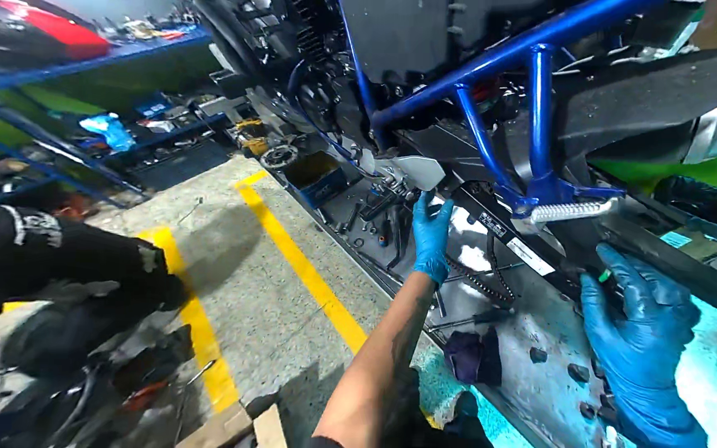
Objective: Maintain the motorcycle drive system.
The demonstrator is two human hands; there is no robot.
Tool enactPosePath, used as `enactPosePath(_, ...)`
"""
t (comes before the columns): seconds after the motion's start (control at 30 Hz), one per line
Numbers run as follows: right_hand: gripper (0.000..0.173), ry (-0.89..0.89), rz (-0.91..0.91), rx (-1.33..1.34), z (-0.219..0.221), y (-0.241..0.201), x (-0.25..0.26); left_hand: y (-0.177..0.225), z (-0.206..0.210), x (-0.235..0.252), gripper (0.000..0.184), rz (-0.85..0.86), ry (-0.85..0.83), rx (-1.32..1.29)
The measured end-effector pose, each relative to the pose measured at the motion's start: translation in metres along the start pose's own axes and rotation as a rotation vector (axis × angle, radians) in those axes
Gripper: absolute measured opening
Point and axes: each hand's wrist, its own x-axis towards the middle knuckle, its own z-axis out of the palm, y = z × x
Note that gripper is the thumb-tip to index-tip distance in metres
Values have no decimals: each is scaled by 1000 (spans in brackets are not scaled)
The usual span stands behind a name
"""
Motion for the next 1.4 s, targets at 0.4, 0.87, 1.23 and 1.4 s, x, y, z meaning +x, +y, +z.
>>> enactPosePath(0.4,61,-339,249,-370,27,-36,62,-43,16,29,28,389,73,-92)
enactPosePath(0.87,71,-241,144,-329,31,-24,65,-62,10,38,34,513,55,-127)
enactPosePath(1.23,70,-245,156,-391,36,-32,63,-58,5,47,28,618,79,-5)
enactPosePath(1.4,79,-248,227,-426,32,-43,55,-56,0,49,26,607,38,92)
